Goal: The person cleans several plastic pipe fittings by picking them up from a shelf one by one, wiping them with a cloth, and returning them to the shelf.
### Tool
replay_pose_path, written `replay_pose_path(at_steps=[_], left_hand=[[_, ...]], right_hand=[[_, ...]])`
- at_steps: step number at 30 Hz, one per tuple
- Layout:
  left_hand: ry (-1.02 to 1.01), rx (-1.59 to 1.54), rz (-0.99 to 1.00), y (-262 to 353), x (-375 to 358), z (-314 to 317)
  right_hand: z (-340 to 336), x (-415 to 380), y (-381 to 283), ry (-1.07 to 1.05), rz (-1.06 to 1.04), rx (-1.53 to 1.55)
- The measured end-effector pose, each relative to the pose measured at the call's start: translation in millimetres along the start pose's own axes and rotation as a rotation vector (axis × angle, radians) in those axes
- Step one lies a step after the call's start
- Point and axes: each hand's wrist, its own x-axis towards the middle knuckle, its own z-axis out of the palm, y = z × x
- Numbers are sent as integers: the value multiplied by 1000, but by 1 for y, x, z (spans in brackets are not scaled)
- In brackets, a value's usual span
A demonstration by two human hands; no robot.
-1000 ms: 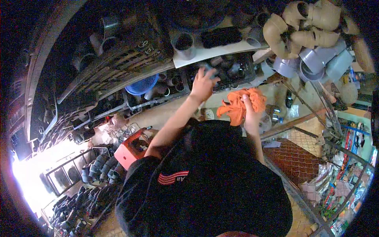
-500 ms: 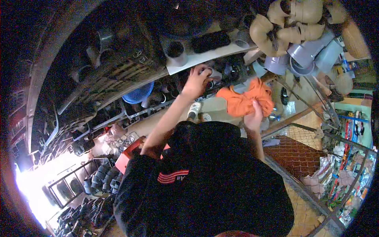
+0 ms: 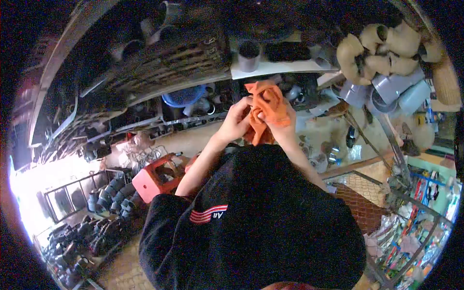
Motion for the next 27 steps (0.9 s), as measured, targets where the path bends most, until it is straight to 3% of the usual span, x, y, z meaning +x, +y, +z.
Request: replay_pose_path(at_steps=[2,3,4,6,9,12,14,16,18,19,21,22,24,26,27], left_hand=[[-9,42,16,4,-6,-7],[10,5,-10,7,-10,-8],[27,-33,-35,8,-14,-8],[-9,-71,-29,-2,-21,-10],[65,-128,-62,2,-21,5],[449,-578,-278,11,-18,32],[406,-787,-449,9,-24,31],[263,-897,-439,22,-23,27],[244,-926,-395,32,-19,32],[237,-939,-371,34,-19,35],[359,-734,-312,32,-16,49],[441,-645,-246,33,-12,53],[342,-844,-303,26,-15,46],[321,-844,-277,19,-15,48],[321,-839,-275,19,-15,49]], right_hand=[[6,-9,3,26,162,108],[3,-2,6,46,7,-121],[9,4,8,114,74,24],[0,8,0,36,126,-50],[2,6,15,-7,399,650],[-5,3,-4,85,206,266],[1,1,-8,178,94,206],[-6,-3,-3,91,9,31],[-16,-5,-2,-114,-152,-318],[-10,-7,-2,-133,-51,35],[-4,-11,-17,-157,81,296],[-3,-10,-22,-186,95,199],[-3,-7,-32,-249,114,1],[-11,0,-40,-413,96,-469],[-12,-7,-24,-332,-99,-502]])
